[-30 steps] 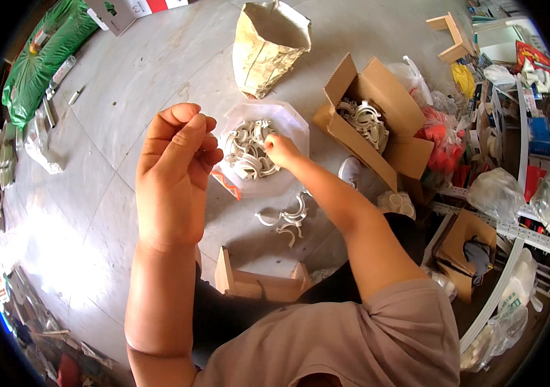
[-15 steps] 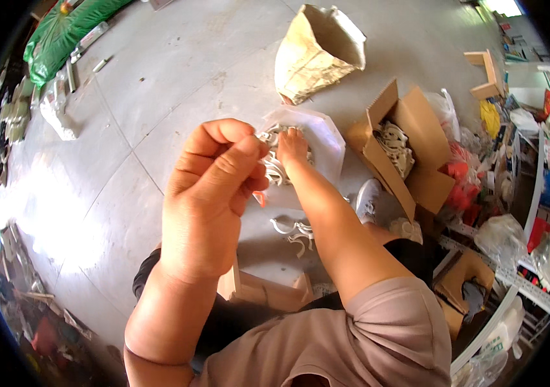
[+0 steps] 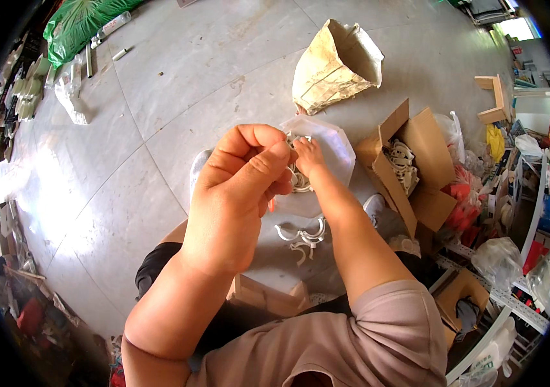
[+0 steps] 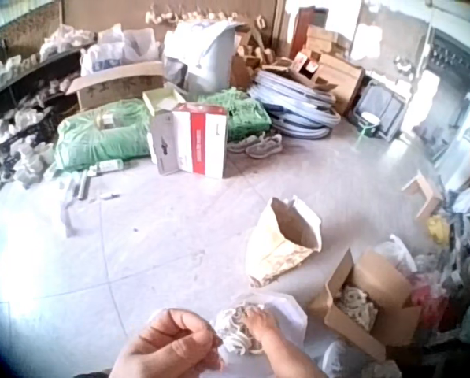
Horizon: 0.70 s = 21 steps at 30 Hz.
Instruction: The person sits on the floor and repeatedly picks up small white plastic clips and connectors, snaps them together by hand, and places the assembled units into a cardboard box. The person handles the parts one at a time, rotating them to align the pieces before snapping them together.
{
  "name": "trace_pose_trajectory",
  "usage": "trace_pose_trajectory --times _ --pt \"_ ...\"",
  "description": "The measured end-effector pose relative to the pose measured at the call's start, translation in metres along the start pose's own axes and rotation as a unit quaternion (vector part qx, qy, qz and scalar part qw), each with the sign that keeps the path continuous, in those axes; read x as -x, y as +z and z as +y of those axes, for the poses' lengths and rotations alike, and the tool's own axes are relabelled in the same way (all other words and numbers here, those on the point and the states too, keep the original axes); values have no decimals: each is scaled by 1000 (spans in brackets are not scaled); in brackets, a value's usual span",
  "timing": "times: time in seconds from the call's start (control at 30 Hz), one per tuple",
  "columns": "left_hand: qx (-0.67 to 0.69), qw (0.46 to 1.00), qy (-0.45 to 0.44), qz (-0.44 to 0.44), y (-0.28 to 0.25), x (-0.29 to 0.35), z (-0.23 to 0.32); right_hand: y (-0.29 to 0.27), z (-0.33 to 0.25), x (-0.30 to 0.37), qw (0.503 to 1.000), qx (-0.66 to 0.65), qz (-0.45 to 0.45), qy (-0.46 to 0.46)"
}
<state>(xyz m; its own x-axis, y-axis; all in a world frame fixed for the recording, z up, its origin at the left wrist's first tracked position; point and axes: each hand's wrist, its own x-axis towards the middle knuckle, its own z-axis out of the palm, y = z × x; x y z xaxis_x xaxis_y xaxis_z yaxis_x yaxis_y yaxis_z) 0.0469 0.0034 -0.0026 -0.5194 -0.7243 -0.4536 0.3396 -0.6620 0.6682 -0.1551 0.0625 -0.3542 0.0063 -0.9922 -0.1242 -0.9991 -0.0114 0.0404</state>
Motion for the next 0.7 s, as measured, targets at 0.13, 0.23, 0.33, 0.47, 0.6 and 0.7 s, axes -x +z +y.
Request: trace_pose_trajectory --times 0.13,0.23,0.33,0.47,0.6,0.7 --pt "-3 1000 -5 13 -3 -2 1 -30 8 7 997 -63 -13 -49" --pt "19 1000 19 10 5 -5 2 -74 21 21 982 -176 66 -23" --pt "35 999 19 -4 11 -11 -1 -115 30 37 937 -303 175 0" --pt "25 999 19 -17 29 -15 -6 -194 33 59 840 -493 199 111" --pt "-133 979 113 -102 46 -15 -25 -289 26 87 642 -717 244 117" --pt "-441 844 262 -155 60 0 -38 -326 25 108 645 -664 326 192"
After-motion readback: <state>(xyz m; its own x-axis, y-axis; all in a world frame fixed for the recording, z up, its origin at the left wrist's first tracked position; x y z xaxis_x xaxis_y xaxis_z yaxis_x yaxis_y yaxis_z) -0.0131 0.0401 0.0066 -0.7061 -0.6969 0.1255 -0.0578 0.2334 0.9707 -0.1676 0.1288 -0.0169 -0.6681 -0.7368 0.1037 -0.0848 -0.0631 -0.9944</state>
